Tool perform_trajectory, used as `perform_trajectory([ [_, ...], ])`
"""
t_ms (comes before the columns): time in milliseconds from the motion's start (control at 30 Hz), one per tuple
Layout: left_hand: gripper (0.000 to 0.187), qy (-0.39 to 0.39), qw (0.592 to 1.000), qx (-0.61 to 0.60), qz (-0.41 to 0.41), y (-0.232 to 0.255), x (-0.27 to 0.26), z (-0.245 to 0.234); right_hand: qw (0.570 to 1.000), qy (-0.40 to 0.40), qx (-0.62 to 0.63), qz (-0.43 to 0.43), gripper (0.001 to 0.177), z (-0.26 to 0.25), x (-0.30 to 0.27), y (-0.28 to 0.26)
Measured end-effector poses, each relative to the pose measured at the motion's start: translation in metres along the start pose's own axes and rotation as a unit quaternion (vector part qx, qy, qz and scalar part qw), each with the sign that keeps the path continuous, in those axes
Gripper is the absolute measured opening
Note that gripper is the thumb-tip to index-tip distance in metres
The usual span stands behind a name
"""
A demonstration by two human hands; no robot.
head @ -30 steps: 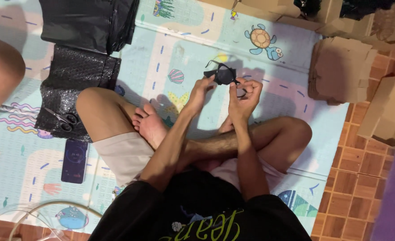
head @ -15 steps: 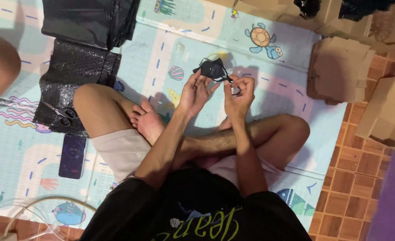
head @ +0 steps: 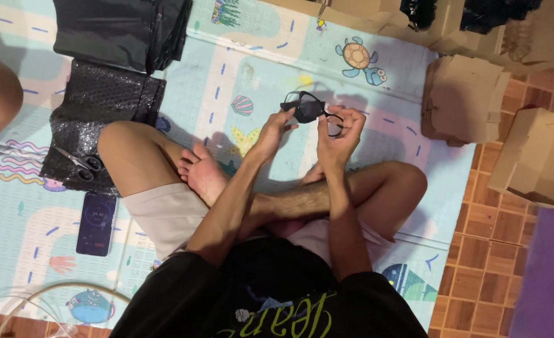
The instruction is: Cleaning a pair of glasses using a small cloth while inspecting for smudges.
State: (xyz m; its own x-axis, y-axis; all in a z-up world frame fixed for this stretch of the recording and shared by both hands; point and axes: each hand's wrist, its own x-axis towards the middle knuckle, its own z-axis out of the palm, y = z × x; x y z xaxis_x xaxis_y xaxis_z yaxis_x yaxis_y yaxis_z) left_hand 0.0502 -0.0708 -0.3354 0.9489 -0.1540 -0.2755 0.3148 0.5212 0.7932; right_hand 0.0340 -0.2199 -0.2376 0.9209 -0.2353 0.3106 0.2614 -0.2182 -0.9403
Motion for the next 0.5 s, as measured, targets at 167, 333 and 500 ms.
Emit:
perform_trajectory([
  [167, 0.027, -0.033, 0.990, -0.134, -0.015, 0.011, -0.008, 0.002, 1.000, -0.002, 0.019, 0.001, 0.048, -0.005, 0.005, 0.001],
  [333, 0.022, -0.062, 0.953, -0.297, -0.016, -0.004, -0.009, -0.011, 0.999, -0.016, 0.016, -0.025, 0.055, -0.014, 0.010, 0.008],
  [500, 0.026, 0.036, 0.942, -0.309, -0.125, 0.093, -0.041, 0.048, 0.999, -0.039, 0.016, 0.013, 0.053, -0.010, 0.009, -0.001],
])
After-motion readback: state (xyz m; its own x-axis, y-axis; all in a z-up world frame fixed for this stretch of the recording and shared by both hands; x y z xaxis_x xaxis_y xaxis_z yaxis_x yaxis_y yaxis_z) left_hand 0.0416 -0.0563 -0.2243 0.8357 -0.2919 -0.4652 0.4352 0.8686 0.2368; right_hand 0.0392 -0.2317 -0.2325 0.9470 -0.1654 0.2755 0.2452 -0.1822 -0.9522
